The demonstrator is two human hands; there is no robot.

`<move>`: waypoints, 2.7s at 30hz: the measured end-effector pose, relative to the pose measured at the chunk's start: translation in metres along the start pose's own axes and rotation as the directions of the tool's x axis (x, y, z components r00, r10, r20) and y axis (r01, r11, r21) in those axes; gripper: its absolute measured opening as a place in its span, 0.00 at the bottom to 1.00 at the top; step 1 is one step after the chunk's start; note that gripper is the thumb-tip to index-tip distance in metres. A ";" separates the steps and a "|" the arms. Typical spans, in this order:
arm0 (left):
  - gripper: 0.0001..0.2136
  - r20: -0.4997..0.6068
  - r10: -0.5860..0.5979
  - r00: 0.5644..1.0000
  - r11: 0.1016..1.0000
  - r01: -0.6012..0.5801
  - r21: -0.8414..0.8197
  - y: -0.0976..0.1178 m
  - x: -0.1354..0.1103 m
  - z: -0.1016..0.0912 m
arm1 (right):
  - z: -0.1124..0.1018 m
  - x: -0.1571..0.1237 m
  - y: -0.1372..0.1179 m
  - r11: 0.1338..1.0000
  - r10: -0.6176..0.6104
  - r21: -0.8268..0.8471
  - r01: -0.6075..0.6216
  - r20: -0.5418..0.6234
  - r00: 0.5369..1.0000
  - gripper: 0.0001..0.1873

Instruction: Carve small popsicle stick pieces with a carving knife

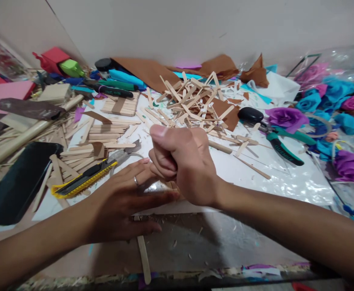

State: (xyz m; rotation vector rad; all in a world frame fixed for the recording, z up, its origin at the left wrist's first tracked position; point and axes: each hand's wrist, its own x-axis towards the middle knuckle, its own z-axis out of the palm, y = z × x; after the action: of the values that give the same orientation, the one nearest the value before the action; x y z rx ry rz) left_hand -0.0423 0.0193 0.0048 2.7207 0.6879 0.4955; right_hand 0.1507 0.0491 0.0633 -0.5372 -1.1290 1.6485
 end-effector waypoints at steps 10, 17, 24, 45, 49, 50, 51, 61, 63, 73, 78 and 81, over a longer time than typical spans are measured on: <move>0.27 -0.021 0.000 1.000 1.000 0.000 0.024 0.000 0.000 0.000 | 0.005 0.001 -0.009 0.998 0.028 0.052 -0.026 -0.034 0.999 0.29; 0.26 -0.030 0.011 0.999 0.999 -0.009 0.039 0.001 0.001 0.001 | 0.009 0.005 -0.017 0.999 0.011 0.032 -0.010 -0.048 0.999 0.30; 0.27 -0.012 0.006 1.000 0.999 -0.006 0.038 0.002 0.002 -0.002 | 0.003 0.012 -0.016 0.999 -0.031 0.002 0.032 -0.044 0.999 0.33; 0.28 0.014 0.013 1.000 1.000 -0.013 0.006 0.003 0.007 -0.008 | -0.005 0.024 -0.031 0.989 0.147 -0.016 -0.146 0.119 0.982 0.39; 0.27 0.010 0.015 1.000 1.000 -0.015 0.015 0.002 0.006 -0.008 | -0.008 0.023 -0.024 0.984 0.171 0.017 -0.175 0.123 0.978 0.41; 0.27 0.006 0.017 1.000 1.000 -0.017 0.017 0.002 0.006 -0.008 | -0.009 0.024 -0.022 0.985 0.164 0.032 -0.168 0.114 0.980 0.41; 0.27 -0.001 0.018 1.000 1.000 -0.018 0.019 0.002 0.005 -0.007 | -0.008 0.024 -0.019 0.987 0.147 0.053 -0.154 0.112 0.983 0.42; 0.27 -0.005 -0.014 1.000 0.999 0.014 0.030 0.002 0.001 -0.004 | -0.003 0.024 -0.013 0.981 0.179 0.095 -0.167 -0.134 0.975 0.40; 0.27 -0.012 -0.013 1.000 0.999 0.013 0.031 0.002 0.000 -0.003 | -0.003 0.023 -0.012 0.985 0.155 0.099 -0.140 -0.164 0.974 0.39; 0.26 0.019 -0.014 1.000 0.999 0.013 0.033 0.004 0.001 -0.005 | 0.006 0.015 -0.006 1.000 0.010 0.030 -0.001 -0.300 0.954 0.38; 0.27 0.014 -0.014 1.000 0.999 0.014 0.039 0.003 0.001 -0.003 | 0.012 0.007 -0.005 0.999 -0.023 0.016 0.030 -0.300 0.954 0.38; 0.27 0.013 -0.008 1.000 1.000 0.008 0.027 0.002 0.001 -0.002 | 0.011 0.003 -0.001 0.999 -0.023 0.020 0.030 -0.266 0.964 0.37</move>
State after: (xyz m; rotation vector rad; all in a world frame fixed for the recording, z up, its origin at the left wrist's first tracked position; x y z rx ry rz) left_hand -0.0420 0.0186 0.0073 2.7432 0.7069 0.4699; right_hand 0.1412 0.0475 0.0699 -0.7022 -0.9143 1.5129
